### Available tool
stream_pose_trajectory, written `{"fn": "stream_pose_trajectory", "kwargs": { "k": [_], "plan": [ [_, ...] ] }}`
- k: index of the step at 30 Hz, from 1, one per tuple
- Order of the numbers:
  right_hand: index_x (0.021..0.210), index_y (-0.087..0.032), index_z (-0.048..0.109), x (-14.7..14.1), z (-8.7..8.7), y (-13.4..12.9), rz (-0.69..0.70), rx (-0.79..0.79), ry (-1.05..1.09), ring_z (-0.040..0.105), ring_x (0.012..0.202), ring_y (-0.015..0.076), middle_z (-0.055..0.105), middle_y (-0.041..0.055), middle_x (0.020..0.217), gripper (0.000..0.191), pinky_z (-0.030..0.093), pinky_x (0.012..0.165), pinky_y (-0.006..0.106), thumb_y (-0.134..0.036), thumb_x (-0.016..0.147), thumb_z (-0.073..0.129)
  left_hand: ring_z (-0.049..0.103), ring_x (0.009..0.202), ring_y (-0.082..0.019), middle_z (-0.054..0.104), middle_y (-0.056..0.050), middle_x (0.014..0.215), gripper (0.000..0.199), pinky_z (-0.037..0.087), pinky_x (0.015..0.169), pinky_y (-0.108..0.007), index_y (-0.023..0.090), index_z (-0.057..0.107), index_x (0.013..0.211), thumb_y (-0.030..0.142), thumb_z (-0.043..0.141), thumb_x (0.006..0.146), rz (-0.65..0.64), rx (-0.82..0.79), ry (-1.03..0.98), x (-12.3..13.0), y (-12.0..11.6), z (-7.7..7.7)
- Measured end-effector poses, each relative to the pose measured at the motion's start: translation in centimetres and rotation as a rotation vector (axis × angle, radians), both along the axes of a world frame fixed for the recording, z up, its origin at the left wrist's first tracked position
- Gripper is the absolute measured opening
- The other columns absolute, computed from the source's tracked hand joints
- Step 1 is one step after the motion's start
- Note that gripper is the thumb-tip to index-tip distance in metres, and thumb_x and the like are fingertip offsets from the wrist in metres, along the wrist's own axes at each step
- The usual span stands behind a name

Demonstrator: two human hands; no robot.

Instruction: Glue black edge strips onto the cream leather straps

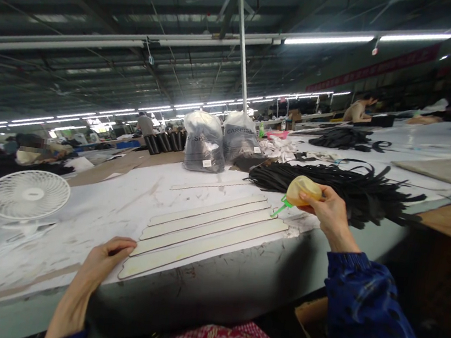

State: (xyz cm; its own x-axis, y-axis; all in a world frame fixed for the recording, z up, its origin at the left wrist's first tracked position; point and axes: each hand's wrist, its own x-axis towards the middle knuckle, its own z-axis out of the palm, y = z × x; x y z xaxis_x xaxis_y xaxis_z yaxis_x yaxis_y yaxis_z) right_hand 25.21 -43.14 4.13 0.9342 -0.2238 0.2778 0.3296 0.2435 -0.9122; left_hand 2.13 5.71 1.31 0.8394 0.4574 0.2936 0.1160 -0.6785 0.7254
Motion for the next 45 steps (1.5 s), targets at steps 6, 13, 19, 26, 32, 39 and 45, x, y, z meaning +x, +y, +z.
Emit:
{"fn": "stream_pose_trajectory", "kwargs": {
  "k": [6,13,19,26,32,39,45],
  "plan": [
    [0.088,-0.019,0.061,0.3,-0.1,-1.0,-0.053,-0.028,-0.018,0.066,0.062,0.0221,0.067,0.0016,0.073,0.055,0.058,0.047,0.032,-0.034,0.042,0.087,0.067,0.082,-0.026,0.075,-0.007,0.086,0.046,0.054,0.075,-0.032,0.022,0.075,0.073,0.062,0.074,0.049,0.018,-0.025,0.019,0.0,0.4,-0.4],
    [0.089,-0.019,0.061,-0.6,0.0,2.7,0.051,0.027,0.080,0.067,0.064,0.0218,0.066,0.0015,0.074,0.058,0.061,0.051,0.033,-0.030,0.040,0.090,0.065,0.082,-0.025,0.073,-0.007,0.083,0.042,0.051,0.079,-0.033,0.020,0.074,0.072,0.057,0.073,0.051,0.055,-0.080,0.020,-0.4,-1.0,0.4],
    [0.085,-0.020,0.059,-2.3,2.2,9.3,0.428,0.128,0.100,0.070,0.079,0.0247,0.068,0.0026,0.088,0.044,0.064,0.065,0.040,-0.028,0.052,0.088,0.062,0.092,-0.026,0.070,-0.010,0.095,0.045,0.047,0.083,-0.035,0.017,0.072,0.076,0.058,0.065,0.060,0.102,-0.092,-0.077,-0.3,-1.2,0.3],
    [0.093,-0.015,0.061,-3.2,7.8,17.8,0.762,0.063,0.169,0.071,0.080,0.0233,0.070,0.0075,0.091,0.030,0.064,0.067,0.034,-0.015,0.068,0.077,0.063,0.078,-0.022,0.071,-0.006,0.078,0.037,0.047,0.074,-0.033,0.015,0.071,0.082,0.045,0.064,0.061,0.133,-0.125,-0.102,0.4,0.4,0.3],
    [0.099,-0.012,0.057,-4.1,8.1,26.6,0.797,-0.082,0.217,0.069,0.071,0.0179,0.069,0.0094,0.092,0.029,0.061,0.056,0.026,-0.010,0.074,0.072,0.063,0.081,-0.023,0.071,-0.006,0.081,0.025,0.046,0.080,-0.035,0.016,0.070,0.081,0.030,0.063,0.062,0.087,-0.158,-0.127,3.6,1.3,-0.8],
    [0.106,-0.012,0.052,-4.6,5.3,33.4,0.708,-0.207,0.300,0.066,0.058,0.0172,0.067,0.0081,0.087,0.043,0.057,0.044,0.027,-0.009,0.069,0.076,0.063,0.080,-0.021,0.071,-0.008,0.087,0.038,0.048,0.076,-0.034,0.014,0.065,0.095,0.027,0.066,0.059,0.006,-0.221,-0.183,4.3,2.1,-2.2],
    [0.103,-0.013,0.053,-5.2,4.1,35.0,0.735,-0.273,0.282,0.067,0.061,0.0173,0.067,0.0065,0.087,0.041,0.058,0.047,0.027,-0.010,0.069,0.076,0.064,0.081,-0.020,0.073,-0.008,0.092,0.044,0.048,0.074,-0.032,0.015,0.062,0.103,0.025,0.066,0.060,-0.062,-0.270,-0.201,4.3,1.7,-2.1]
  ]
}}
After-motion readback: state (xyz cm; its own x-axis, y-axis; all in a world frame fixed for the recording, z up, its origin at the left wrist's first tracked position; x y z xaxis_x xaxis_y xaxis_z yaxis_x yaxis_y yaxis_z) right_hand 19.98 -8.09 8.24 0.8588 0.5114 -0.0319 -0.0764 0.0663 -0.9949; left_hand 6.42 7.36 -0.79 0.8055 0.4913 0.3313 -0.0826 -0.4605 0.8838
